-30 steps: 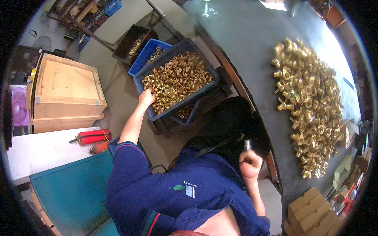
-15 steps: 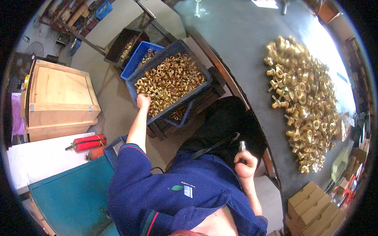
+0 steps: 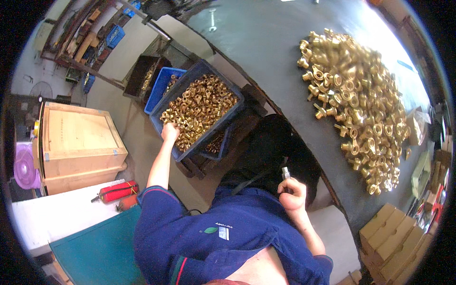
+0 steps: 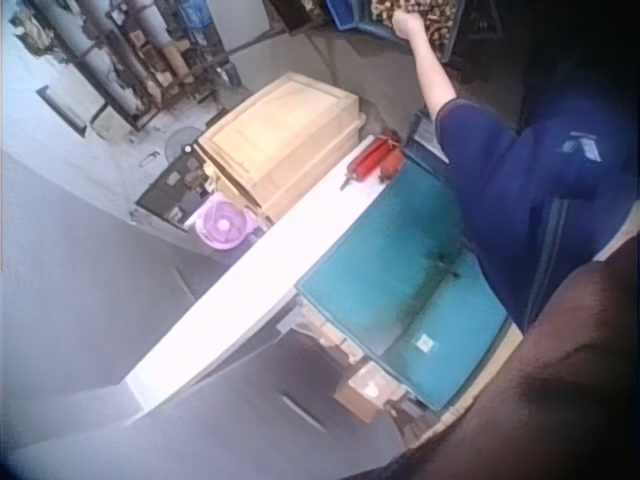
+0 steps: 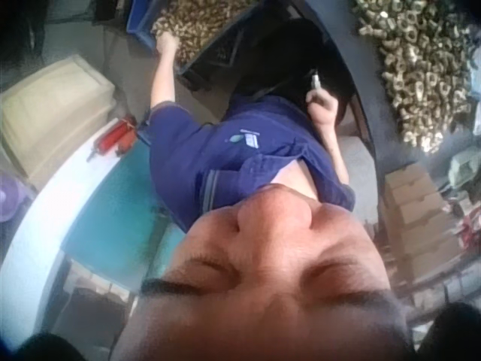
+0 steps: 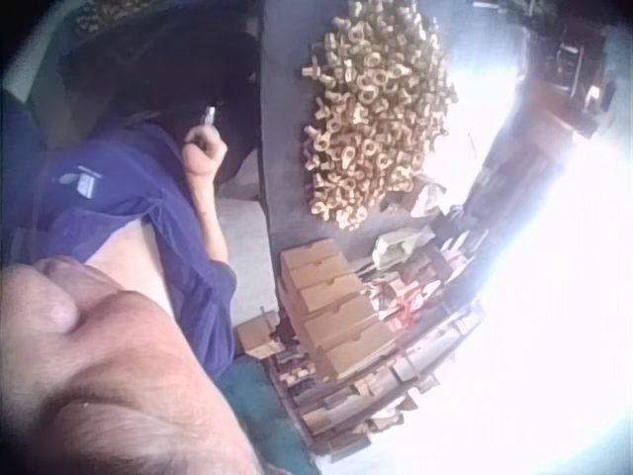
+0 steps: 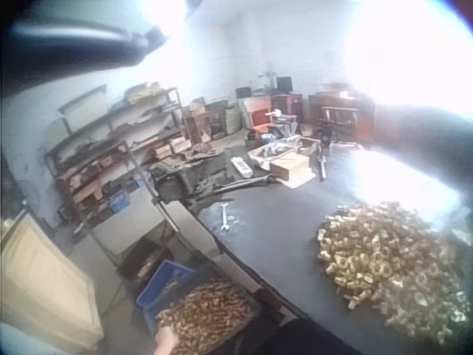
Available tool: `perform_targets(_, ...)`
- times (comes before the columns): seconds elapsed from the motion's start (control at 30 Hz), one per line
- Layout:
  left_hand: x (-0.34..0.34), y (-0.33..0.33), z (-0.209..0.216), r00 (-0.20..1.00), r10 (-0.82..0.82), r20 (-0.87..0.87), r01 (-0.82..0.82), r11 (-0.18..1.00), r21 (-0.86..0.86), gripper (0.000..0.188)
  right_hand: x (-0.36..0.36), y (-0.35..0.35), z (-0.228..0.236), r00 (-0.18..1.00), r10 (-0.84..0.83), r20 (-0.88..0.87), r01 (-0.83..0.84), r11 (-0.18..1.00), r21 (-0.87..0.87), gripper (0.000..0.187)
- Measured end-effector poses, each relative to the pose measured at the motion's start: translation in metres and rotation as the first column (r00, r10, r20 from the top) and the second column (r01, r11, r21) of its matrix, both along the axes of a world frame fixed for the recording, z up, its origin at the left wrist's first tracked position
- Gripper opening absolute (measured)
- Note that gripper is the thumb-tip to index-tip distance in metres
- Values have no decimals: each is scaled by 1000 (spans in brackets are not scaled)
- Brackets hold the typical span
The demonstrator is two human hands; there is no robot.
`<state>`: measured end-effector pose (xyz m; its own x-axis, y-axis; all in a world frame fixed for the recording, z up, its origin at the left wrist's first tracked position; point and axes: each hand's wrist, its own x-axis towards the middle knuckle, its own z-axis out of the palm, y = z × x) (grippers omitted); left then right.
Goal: The person repeatedly picks brass fittings from a blue bin, inserts a metal rod into each fitting, and places the assembled unit on the table. The person continues this one-at-a-time assembly process throughout the clip.
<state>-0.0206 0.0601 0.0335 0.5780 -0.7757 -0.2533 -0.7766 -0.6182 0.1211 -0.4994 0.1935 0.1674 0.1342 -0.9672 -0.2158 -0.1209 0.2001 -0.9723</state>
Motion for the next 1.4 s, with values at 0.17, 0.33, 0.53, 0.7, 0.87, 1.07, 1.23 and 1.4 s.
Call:
perform_targets(0.17,-43,-6,46,895,-312,-318,156,889,-431,18,5,-15,19,994,91,-57,-92,996,-19,12)
perform_targets(0.33,-145,-14,111,286,-552,-783,-15,815,-580,16,16,-37,36,974,227,-12,-227,970,-86,12)
perform_targets(0.53,-241,2,159,-281,-234,-931,133,951,-279,13,6,-47,49,945,293,-145,-316,931,-183,13)
perform_targets(0.7,-278,18,174,-93,-257,-962,293,916,-273,10,1,-44,48,949,272,-160,-295,944,-147,12)
perform_targets(0.87,-289,20,175,-15,-429,-903,366,838,-404,9,-1,-37,49,936,186,-298,-250,949,-193,11)
perform_targets(1.07,-298,15,178,-112,-426,-898,448,785,-429,11,-3,-38,33,977,145,155,-124,983,-138,5)
perform_targets(1.23,-312,-2,180,-218,-514,-829,456,698,-552,13,-17,-35,40,432,-224,874,-205,919,337,9)
perform_targets(1.4,-357,-61,210,-207,-607,-767,344,689,-638,13,-48,-17,34,132,-169,977,-174,966,190,32)
